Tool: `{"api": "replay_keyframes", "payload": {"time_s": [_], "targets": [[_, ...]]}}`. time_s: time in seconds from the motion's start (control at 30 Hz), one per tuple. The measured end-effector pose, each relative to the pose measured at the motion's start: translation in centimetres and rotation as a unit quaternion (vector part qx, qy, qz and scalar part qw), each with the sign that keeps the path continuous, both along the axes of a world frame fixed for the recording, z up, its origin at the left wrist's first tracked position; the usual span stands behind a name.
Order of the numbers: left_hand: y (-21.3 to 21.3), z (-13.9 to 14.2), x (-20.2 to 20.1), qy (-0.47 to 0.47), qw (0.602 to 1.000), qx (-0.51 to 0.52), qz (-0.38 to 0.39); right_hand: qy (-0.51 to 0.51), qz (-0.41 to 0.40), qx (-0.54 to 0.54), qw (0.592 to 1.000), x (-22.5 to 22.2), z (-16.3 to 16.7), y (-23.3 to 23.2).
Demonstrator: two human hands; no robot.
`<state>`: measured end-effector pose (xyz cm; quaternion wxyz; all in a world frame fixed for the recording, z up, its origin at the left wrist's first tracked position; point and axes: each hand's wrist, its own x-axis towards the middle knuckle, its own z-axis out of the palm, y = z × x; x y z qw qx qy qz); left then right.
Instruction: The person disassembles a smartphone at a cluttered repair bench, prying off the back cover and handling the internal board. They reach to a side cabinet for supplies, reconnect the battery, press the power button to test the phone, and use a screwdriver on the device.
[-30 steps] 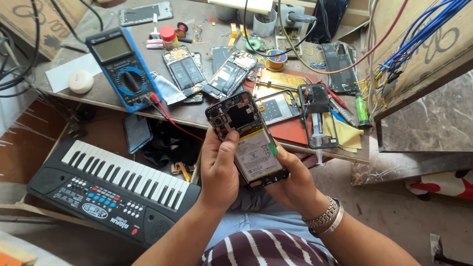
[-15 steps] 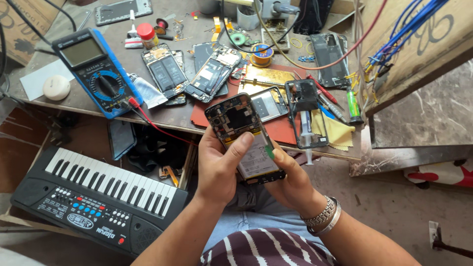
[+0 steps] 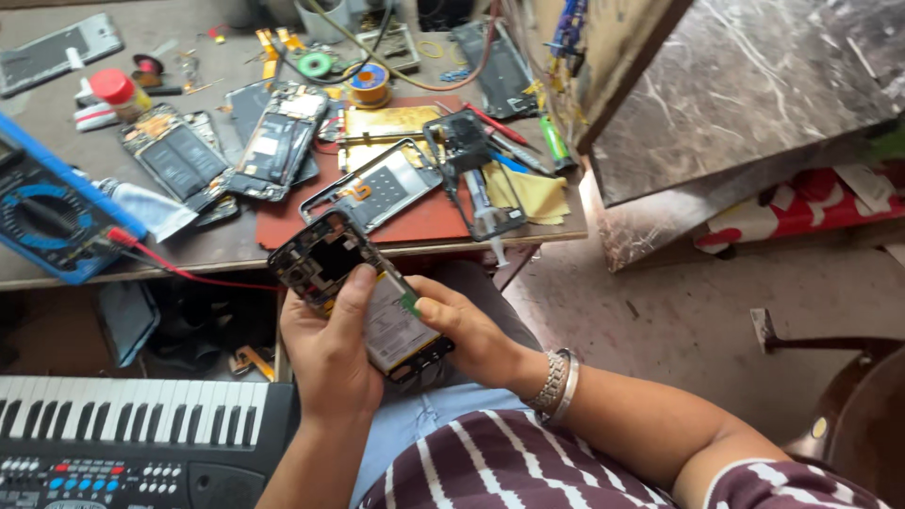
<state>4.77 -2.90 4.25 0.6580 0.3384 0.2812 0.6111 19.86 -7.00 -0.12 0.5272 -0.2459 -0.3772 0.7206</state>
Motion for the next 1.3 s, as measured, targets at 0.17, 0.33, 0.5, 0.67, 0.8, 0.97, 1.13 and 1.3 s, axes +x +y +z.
{"api": "replay_keyframes", "payload": {"time_s": [0.17,0.33,0.5,0.67,0.8,0.97,1.13,1.3], "targets": [[-1.8,0.0,-0.2,-0.090,0.981,-0.020,-0.170,-0.081,-0.074,0.058,0.992,0.0,0.3,-2.0],[-3.6,-1.4,0.7,-0.068,0.972,-0.074,-0.212,-0.253,-0.207,0.134,0.936,1.3,-1.9,-3.2],[-2.7,-1.2,1.1,-0.085,0.977,-0.086,-0.177,-0.285,-0.346,0.131,0.884,5.9,-6.0,-4.7],[-1.0,0.1,0.6,-0.076,0.982,-0.089,-0.151,-0.199,-0.542,-0.066,0.814,13.1,-10.1,-3.0],[-0.4,0.8,1.0,-0.074,0.984,-0.071,-0.147,-0.303,-0.566,-0.054,0.765,18.3,-11.9,-1.1],[0.0,1.8,1.5,-0.104,0.982,-0.076,-0.141,-0.442,-0.587,0.010,0.678,19.1,-11.0,-0.7],[1.5,2.0,1.8,-0.122,0.983,-0.080,-0.114,-0.444,-0.566,0.156,0.677,17.9,-6.1,-3.3],[2.5,0.5,2.3,-0.146,0.978,-0.090,-0.118,-0.395,-0.464,0.383,0.695,18.7,4.0,-2.4]]}}
